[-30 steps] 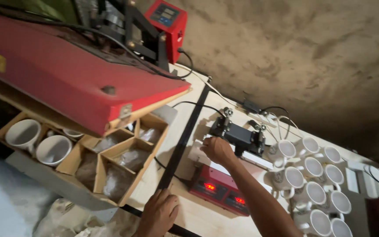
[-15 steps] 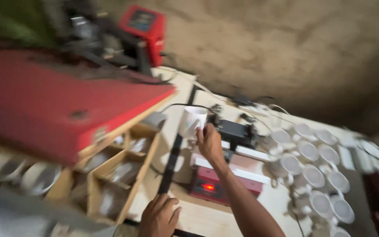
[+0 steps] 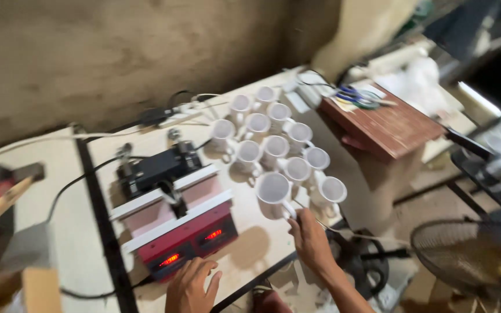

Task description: The person operates a mug heat press machine, placing white mugs into the device and closing the press. They then remove the mugs and arrange them on a table alongside other printed mugs.

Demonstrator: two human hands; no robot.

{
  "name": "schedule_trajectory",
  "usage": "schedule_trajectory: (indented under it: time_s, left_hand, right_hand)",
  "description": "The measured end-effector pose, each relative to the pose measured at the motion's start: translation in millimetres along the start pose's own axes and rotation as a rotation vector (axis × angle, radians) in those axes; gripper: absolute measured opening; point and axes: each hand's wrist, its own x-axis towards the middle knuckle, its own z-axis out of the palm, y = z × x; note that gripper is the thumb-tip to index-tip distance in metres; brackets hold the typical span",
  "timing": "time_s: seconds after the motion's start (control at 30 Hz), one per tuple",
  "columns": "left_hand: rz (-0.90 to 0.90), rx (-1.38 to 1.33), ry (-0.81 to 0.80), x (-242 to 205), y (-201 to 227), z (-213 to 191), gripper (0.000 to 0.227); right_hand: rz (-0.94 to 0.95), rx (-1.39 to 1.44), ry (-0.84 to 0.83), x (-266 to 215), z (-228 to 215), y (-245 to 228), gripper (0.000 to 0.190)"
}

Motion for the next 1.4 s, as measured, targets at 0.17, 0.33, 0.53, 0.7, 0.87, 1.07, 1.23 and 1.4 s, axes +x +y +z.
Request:
schedule_trajectory:
  time_s: [0.17, 0.33, 0.53, 0.7, 0.87, 1.07, 1.23, 1.4]
  left_hand:
    - [0.008, 0.017, -0.129, 27.8, 38.8, 20.1, 0.024]
    - [-0.021, 0.028, -0.150, 38.9, 55.3, 39.6, 0.023]
    - [-0.091, 0.032, -0.163, 41.7, 49.7, 52.5, 0.023]
    - [-0.143, 0.054, -0.117, 39.5, 42.9, 59.8, 0.026]
    - [-0.203, 0.040, -0.141, 46.5, 44.1, 69.8, 0.025]
    - [-0.037, 0.044, -0.133, 94.9, 86.4, 69.4, 0.024]
    - [0.092, 0.029, -0.169, 134.4, 122.6, 69.4, 0.019]
    - [0.089, 0.014, -0.204, 138.0, 133.3, 75.5, 0.019]
  right_hand:
    - [0.215, 0.018, 0.098, -36.8, -16.3, 61.3, 0.013]
    - [0.267, 0.059, 0.097, -49.5, 5.2, 101.0, 0.014]
    - [0.319, 0.279, 0.028, -20.4, 56.0, 102.4, 0.015]
    - [0.251, 0.387, -0.037, -0.1, 61.1, 97.0, 0.015]
    - [0.263, 0.256, -0.122, -8.7, 30.2, 104.6, 0.013]
    - [0.169, 0.207, -0.033, -38.9, 8.3, 146.5, 0.010]
    - [0.222, 0.214, 0.043, -37.0, 7.9, 153.4, 0.011]
    - [0.268, 0.253, 0.091, -38.4, 19.2, 157.3, 0.012]
